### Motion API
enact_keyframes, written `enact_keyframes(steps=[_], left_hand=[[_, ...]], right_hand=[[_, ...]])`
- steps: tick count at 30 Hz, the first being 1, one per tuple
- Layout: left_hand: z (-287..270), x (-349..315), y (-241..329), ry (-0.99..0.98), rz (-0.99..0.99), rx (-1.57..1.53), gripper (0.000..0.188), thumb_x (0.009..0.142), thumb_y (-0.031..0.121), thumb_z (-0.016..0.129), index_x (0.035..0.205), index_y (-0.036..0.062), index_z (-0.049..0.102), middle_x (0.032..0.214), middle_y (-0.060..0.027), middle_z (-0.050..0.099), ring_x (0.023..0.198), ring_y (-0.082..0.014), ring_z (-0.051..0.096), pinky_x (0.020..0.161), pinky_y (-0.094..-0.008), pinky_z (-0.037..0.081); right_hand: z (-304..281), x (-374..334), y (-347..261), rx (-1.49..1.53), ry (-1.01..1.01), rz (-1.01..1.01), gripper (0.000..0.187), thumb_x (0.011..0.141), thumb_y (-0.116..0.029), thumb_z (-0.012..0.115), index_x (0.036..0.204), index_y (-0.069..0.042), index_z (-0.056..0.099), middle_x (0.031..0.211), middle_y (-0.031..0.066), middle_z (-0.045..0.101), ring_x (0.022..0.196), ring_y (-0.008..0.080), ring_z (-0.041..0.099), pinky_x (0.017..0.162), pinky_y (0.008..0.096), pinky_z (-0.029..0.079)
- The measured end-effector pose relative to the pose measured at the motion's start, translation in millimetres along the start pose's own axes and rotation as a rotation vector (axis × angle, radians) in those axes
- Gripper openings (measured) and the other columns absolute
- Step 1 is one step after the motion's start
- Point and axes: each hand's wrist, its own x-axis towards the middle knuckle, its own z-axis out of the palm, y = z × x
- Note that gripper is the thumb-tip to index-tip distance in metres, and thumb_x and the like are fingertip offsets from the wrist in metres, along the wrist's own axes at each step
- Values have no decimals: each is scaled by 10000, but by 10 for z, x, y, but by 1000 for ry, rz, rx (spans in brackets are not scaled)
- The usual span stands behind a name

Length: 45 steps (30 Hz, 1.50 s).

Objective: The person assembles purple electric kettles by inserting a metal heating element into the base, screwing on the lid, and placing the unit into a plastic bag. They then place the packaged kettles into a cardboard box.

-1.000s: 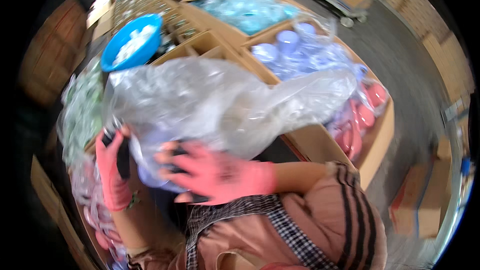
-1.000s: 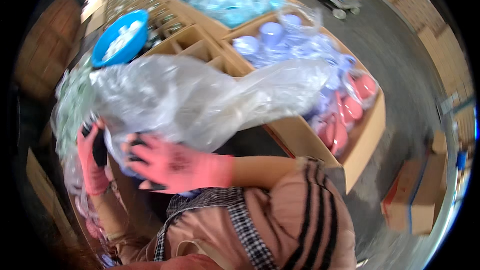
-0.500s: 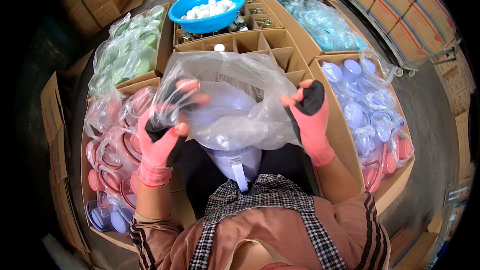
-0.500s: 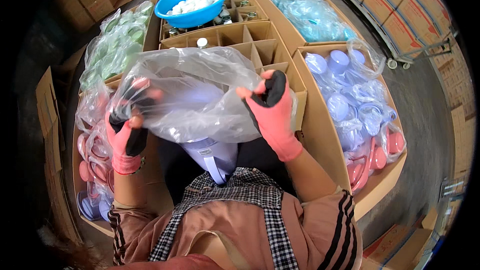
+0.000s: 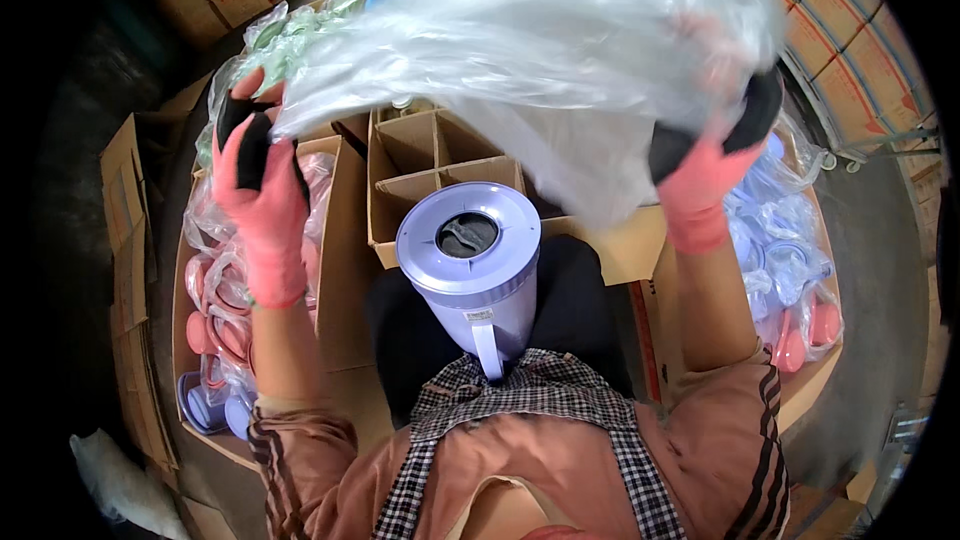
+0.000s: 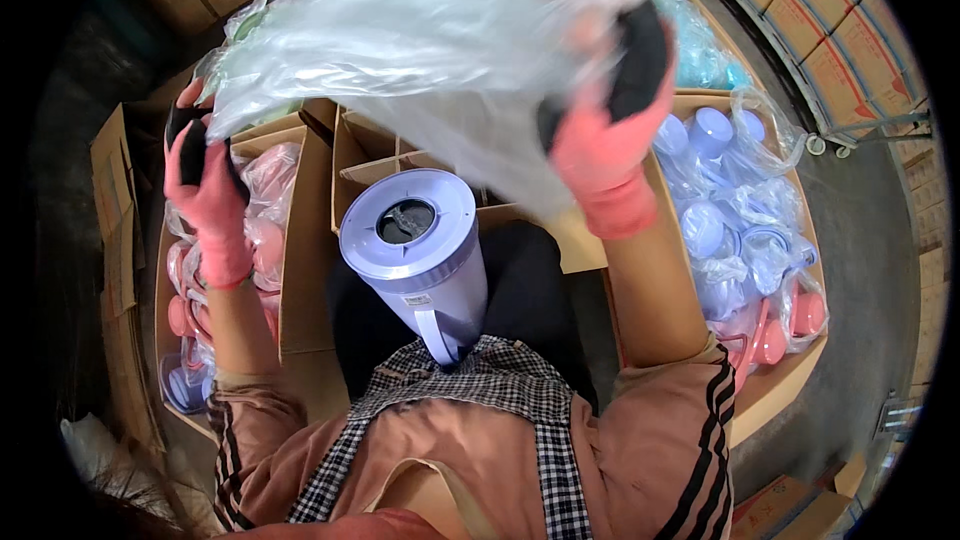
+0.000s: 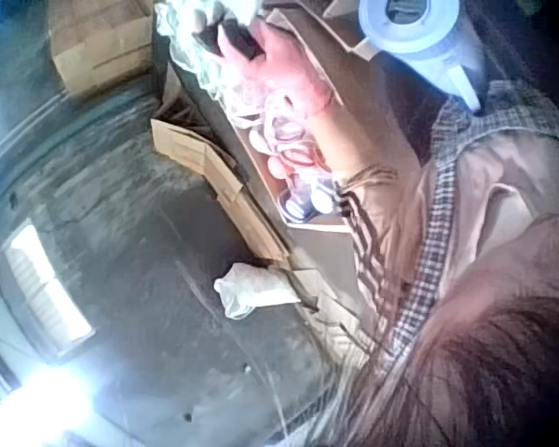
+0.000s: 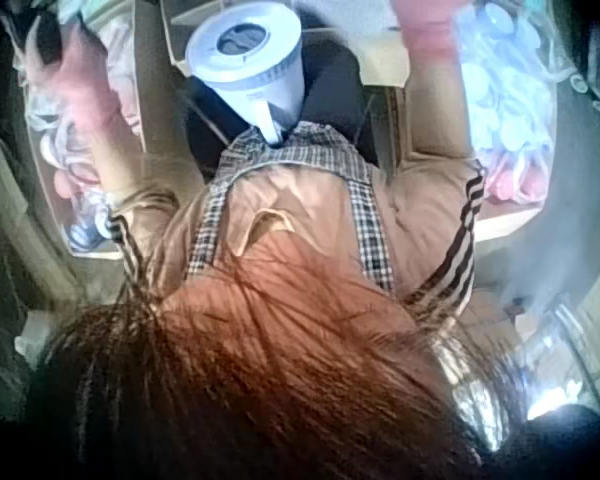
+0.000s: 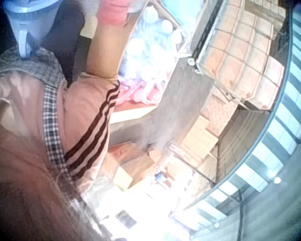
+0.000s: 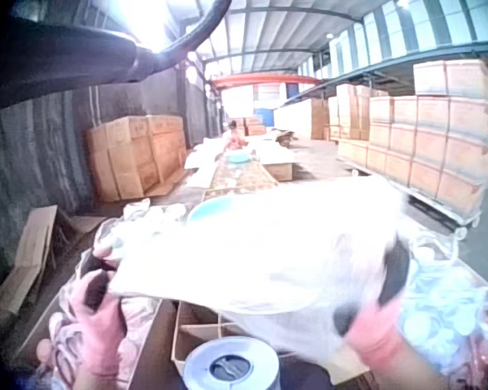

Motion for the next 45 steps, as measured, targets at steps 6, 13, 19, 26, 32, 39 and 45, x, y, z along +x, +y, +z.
enact_keyframes(steps=[6,13,19,26,32,39,45], left_hand=[[11,-1059,-1124,-536,-119,766,142,607,-61,540,734,-4,512,927,-219,509,799,-393,501,703,-419,437],[-337,-1983,-699,92,-1126,-747,186,829,145,492,927,-2,551,852,-52,570,761,-144,543,752,-263,434],[-470,-1567,140,-426,-604,-24,271,689,210,645,830,10,530,831,-88,533,786,-277,535,756,-399,450],[-124,-1869,659,-1132,-213,425,256,582,120,645,819,65,566,885,-123,532,834,-291,525,817,-396,412],[-69,-2097,829,-1290,-158,284,110,626,133,535,723,84,513,763,-72,479,781,-244,518,760,-364,407],[9,-2099,825,-1245,-378,639,85,654,109,527,724,75,562,760,-99,542,765,-255,537,756,-367,409],[230,-2255,966,-1145,-1229,-346,304,822,231,542,1022,3,563,945,-110,603,902,-166,553,811,-268,404]], right_hand=[[236,-1206,1238,-541,-818,254,272,784,-172,486,1029,-56,493,1048,213,478,973,349,473,855,413,379],[167,-1165,439,602,-590,1366,232,840,-230,525,903,-10,558,753,-15,527,703,72,461,634,218,393],[-366,-1085,328,-131,-1114,799,317,770,-187,568,1034,-13,537,1061,143,528,1015,237,477,885,329,367],[-150,-1376,625,-582,-1159,11,314,662,-89,577,975,-65,566,963,130,543,961,289,485,854,366,392],[154,-1414,852,-265,-1188,267,266,672,-98,564,934,-56,568,895,127,563,890,289,519,803,365,421],[-78,-1770,908,-593,-1455,102,216,742,-153,481,923,-120,595,1009,79,539,974,266,462,821,358,373],[438,-2231,1370,-89,-1378,517,226,783,-184,466,931,-100,614,1035,106,567,938,253,538,799,343,421]])
